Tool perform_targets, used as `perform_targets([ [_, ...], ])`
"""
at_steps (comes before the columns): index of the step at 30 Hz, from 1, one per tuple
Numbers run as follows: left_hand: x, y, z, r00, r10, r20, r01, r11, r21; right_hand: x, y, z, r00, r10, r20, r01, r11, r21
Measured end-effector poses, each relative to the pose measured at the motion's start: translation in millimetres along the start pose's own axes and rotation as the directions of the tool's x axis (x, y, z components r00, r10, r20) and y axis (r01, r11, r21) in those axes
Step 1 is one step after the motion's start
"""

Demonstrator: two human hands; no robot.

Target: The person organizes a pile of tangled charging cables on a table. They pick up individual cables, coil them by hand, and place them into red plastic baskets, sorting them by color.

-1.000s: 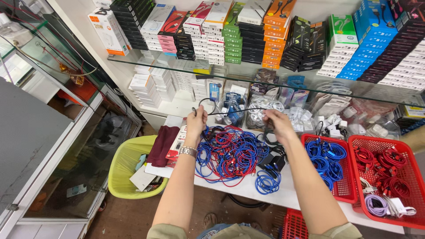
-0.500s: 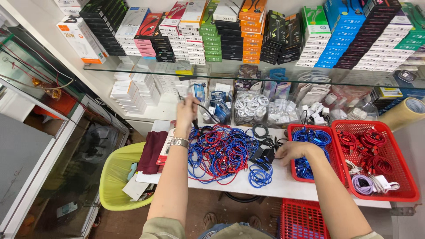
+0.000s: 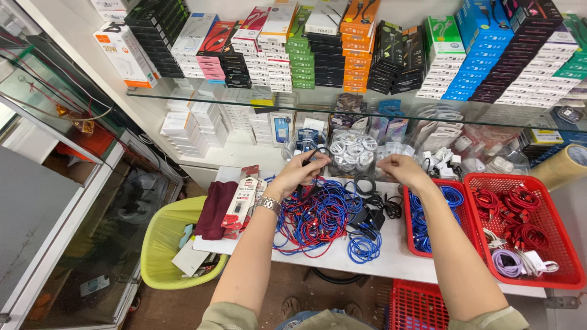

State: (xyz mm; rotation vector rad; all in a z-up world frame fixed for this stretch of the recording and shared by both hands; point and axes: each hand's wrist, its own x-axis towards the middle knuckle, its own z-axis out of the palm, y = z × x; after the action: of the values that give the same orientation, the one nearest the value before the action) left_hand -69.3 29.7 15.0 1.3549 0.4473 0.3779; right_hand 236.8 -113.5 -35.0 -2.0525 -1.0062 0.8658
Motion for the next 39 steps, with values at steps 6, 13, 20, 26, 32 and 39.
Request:
perform_targets([
  [6, 15, -19, -4, 0.992, -0.129, 0.01, 0.124, 0.97, 0.21, -3, -48, 55, 0.801, -0.598, -0.023, 0.597, 0.801, -0.038],
  [13, 3, -11, -27, 0.997, -0.071, 0.007, 0.07, 0.994, 0.078, -8, -75, 69, 0.904, -0.246, 0.35, -0.001, 0.818, 0.576],
  [20, -31, -1, 1, 0.983, 0.023, 0.181, 0.046, 0.928, -0.369, 32, -51, 55, 0.855, -0.257, -0.45, 0.432, 0.834, 0.345],
  [26, -15, 17, 18, 0.976, 0.196, 0.096, -0.102, 0.796, -0.597, -12, -34, 134, 0.949, -0.158, -0.272, 0.185, 0.98, 0.076],
  [32, 38, 21, -16, 0.954, 0.274, -0.123, -0.271, 0.962, 0.038, -67, -65, 159, 0.835, -0.461, 0.302, 0.45, 0.886, 0.11],
  [39, 29, -2, -42, 0.956, 0.255, -0.144, -0.132, 0.814, 0.565, -54, -108, 54, 0.793, -0.546, 0.272, 0.535, 0.836, 0.12],
])
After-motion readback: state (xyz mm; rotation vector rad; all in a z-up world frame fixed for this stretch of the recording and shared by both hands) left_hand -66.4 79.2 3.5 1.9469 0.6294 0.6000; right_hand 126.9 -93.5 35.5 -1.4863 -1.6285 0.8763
